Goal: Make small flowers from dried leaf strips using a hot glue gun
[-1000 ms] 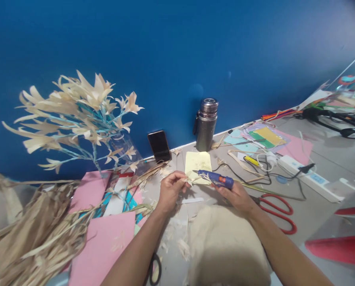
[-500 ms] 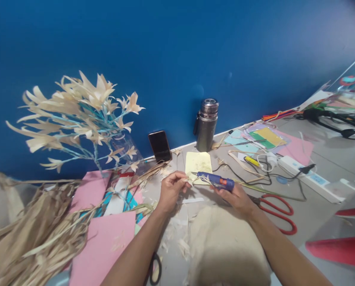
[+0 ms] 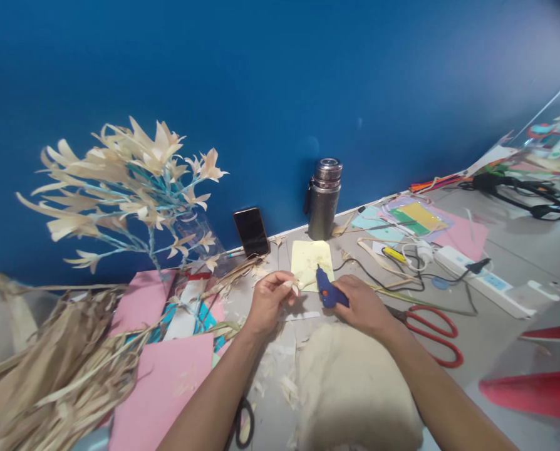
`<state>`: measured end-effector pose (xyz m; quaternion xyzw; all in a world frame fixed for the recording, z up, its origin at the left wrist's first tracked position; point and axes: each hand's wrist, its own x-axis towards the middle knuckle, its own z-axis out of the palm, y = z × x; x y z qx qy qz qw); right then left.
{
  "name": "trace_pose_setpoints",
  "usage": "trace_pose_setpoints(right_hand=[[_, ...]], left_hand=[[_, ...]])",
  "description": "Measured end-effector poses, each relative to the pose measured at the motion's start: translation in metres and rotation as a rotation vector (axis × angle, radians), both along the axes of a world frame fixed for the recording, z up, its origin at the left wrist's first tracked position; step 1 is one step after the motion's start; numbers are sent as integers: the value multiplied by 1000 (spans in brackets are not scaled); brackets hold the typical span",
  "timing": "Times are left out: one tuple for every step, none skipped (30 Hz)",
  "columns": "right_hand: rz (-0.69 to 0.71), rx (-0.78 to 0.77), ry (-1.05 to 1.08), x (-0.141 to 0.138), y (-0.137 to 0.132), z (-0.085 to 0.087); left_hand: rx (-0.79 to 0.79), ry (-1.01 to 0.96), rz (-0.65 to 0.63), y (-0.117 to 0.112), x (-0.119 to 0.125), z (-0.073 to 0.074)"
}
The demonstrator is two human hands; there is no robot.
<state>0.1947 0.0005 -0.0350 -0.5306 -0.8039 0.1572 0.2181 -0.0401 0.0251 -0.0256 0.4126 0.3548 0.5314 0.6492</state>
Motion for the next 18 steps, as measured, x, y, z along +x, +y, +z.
trace_pose_setpoints(right_hand=[[-1, 1, -2, 1, -1, 0], [-7, 13, 13, 2, -1, 1], [-19, 36, 49, 2, -2, 3], [-38, 64, 108, 0, -3, 6], [-58, 83, 195, -2, -4, 10], [-73, 78, 304, -6, -6, 15], [-83, 44, 430, -12, -7, 21], [-93, -20, 567, -19, -9, 27], [-112, -104, 703, -27, -11, 33], [-138, -187, 830, -36, -12, 39], [-173, -250, 946, -45, -14, 44], [-203, -286, 1047, -53, -15, 48], [-222, -308, 1141, -62, -16, 52], [-233, -329, 1232, -69, -17, 54], [-228, -350, 1310, -75, -19, 56], [-217, -374, 1380, -81, -20, 57], [-204, -397, 1440, -85, -21, 57], [-192, -416, 1484, -89, -22, 58]], left_hand=[[0, -15, -7, 0, 0, 1], [3, -30, -8, 0, 0, 3], [6, -42, -6, -1, 0, 5], [10, -53, -1, -2, 1, 8], [16, -64, 0, -3, 1, 11], [23, -76, -3, -4, 3, 14], [34, -89, -13, -6, 4, 17], [47, -101, -25, -8, 6, 20], [61, -114, -40, -10, 7, 23], [76, -125, -54, -12, 9, 25], [93, -134, -66, -14, 11, 28], [110, -138, -74, -17, 12, 30], [127, -137, -78, -19, 13, 32], [145, -130, -78, -21, 13, 35], [164, -117, -77, -22, 13, 37], [184, -99, -74, -24, 13, 39], [202, -77, -70, -25, 12, 42], [219, -52, -65, -26, 11, 44]])
